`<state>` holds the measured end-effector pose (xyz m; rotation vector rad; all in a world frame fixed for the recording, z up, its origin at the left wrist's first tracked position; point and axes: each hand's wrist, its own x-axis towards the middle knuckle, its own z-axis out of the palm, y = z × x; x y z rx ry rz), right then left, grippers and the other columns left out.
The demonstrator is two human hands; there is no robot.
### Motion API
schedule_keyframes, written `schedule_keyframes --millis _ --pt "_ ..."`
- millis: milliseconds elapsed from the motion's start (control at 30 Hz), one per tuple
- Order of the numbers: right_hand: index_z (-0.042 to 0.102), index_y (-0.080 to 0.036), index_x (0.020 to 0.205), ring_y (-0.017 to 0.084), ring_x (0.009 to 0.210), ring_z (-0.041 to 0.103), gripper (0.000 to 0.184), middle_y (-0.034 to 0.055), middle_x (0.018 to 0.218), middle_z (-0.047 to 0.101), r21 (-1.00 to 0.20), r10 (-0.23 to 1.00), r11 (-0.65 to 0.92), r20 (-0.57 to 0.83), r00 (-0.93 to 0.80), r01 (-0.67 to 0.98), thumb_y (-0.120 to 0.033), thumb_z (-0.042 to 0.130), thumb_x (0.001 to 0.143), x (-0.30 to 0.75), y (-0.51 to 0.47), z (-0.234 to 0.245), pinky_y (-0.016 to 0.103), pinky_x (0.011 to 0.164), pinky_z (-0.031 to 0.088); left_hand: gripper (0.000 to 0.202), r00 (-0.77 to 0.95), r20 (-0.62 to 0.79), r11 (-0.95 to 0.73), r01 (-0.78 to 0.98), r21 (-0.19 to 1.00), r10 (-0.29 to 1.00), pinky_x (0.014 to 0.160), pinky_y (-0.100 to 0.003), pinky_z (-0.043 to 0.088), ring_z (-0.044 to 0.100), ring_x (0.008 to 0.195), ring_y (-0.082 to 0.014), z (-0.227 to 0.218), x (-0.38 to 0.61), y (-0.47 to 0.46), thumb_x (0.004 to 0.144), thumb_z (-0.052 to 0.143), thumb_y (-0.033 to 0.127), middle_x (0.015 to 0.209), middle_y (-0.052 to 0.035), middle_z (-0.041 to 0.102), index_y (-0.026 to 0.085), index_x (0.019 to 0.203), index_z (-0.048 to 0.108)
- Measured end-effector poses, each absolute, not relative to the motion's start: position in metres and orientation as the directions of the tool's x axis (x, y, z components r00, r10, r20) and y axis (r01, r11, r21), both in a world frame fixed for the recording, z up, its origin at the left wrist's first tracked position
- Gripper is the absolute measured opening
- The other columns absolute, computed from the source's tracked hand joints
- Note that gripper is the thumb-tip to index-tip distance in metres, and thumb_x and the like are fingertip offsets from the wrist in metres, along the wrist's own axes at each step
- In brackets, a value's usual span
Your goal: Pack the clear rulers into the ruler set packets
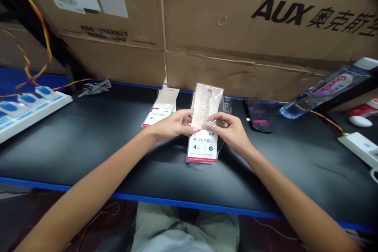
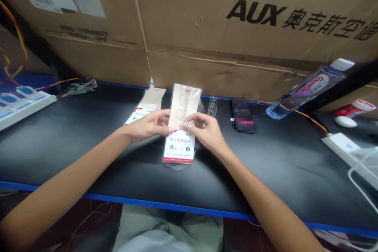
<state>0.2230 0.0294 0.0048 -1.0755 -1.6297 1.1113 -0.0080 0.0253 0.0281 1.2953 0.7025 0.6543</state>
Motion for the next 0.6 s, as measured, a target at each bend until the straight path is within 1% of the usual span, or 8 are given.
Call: schedule_keyframes --millis 167,300,367,433,467,500,533,600 --pt "0.074 -0.019 0.08 0.016 0.07 0.058 0.023 0.0012 0.08 0.07 -0.978 0.963 0.15 0.111 -0.244 0.146 -0.036 0.086 0.071 0.222 0.026 0.008 0.029 0.063 0.045 0.052 0.644 -0.104 0.168 -0.038 0.985 0.758 0.088 -0.037 0.056 0.07 0.103 -0.0233 0.028 -0.008 0.025 0.081 0.078 0.021 0.114 -0.0121 0.074 0.018 0.131 0.064" --pt "0.072 -0.019 0.075 0.017 0.076 0.062 0.018 0.002 0.082 0.07 -0.997 0.971 0.064 0.051 -0.232 0.05 -0.031 0.084 0.071 0.22 0.026 0.013 0.028 0.067 0.049 0.048 0.6 -0.108 0.156 -0.029 0.987 0.793 0.083 -0.033 0.056 0.071 0.096 -0.0215 0.033 -0.008 0.026 0.077 0.079 0.019 0.105 -0.0094 0.076 0.017 0.124 0.066" --pt "0.069 -0.019 0.072 0.017 0.083 0.065 0.016 0.0036 0.092 0.072 -0.999 0.984 0.032 0.032 -0.174 -0.001 -0.029 0.081 0.073 0.223 0.031 0.016 0.028 0.072 0.051 0.048 0.551 -0.115 0.154 -0.024 0.988 0.827 0.077 -0.031 0.055 0.072 0.089 -0.0204 0.038 -0.011 0.029 0.075 0.078 0.016 0.097 -0.0076 0.076 0.016 0.121 0.066" --pt "0.065 -0.02 0.072 0.017 0.088 0.068 0.017 0.0049 0.103 0.073 -1.0 0.997 0.02 0.021 -0.08 -0.02 -0.03 0.078 0.075 0.232 0.04 0.018 0.028 0.074 0.054 0.049 0.482 -0.107 0.127 -0.009 0.992 0.87 0.074 -0.031 0.055 0.072 0.087 -0.021 0.044 -0.019 0.034 0.073 0.075 0.014 0.095 -0.0074 0.076 0.015 0.12 0.066" --pt "0.064 -0.02 0.074 0.016 0.084 0.069 0.017 0.0046 0.104 0.073 -1.0 0.999 0.018 0.018 -0.027 -0.007 -0.032 0.075 0.076 0.239 0.046 0.019 0.027 0.072 0.054 0.05 0.432 -0.092 0.098 0.009 0.995 0.897 0.073 -0.031 0.054 0.072 0.087 -0.0214 0.047 -0.024 0.037 0.071 0.074 0.012 0.096 -0.0074 0.076 0.015 0.12 0.066" --pt "0.063 -0.021 0.078 0.015 0.076 0.068 0.016 0.004 0.096 0.073 -0.998 0.999 0.032 0.034 0.029 0.062 -0.034 0.072 0.077 0.246 0.053 0.019 0.027 0.068 0.054 0.052 0.367 -0.069 0.062 0.03 0.998 0.928 0.072 -0.029 0.053 0.072 0.087 -0.0213 0.049 -0.029 0.041 0.07 0.073 0.011 0.097 -0.0071 0.076 0.015 0.121 0.065" --pt "0.063 -0.021 0.08 0.013 0.067 0.065 0.016 0.0027 0.088 0.072 -0.982 0.994 0.056 0.073 0.087 0.183 -0.036 0.07 0.078 0.254 0.06 0.018 0.027 0.063 0.054 0.055 0.286 -0.051 0.036 0.057 0.998 0.957 0.067 -0.027 0.051 0.071 0.085 -0.0205 0.05 -0.035 0.045 0.068 0.071 0.01 0.096 -0.0058 0.075 0.016 0.123 0.064" --pt "0.064 -0.021 0.08 0.013 0.06 0.062 0.015 0.0015 0.076 0.069 -0.959 0.986 0.059 0.1 0.135 0.279 -0.033 0.071 0.075 0.271 0.071 0.014 0.026 0.057 0.052 0.062 0.115 -0.056 0.043 0.114 0.992 0.992 0.059 -0.025 0.047 0.069 0.075 -0.0185 0.05 -0.048 0.053 0.066 0.066 0.008 0.091 -0.0036 0.074 0.018 0.126 0.061"
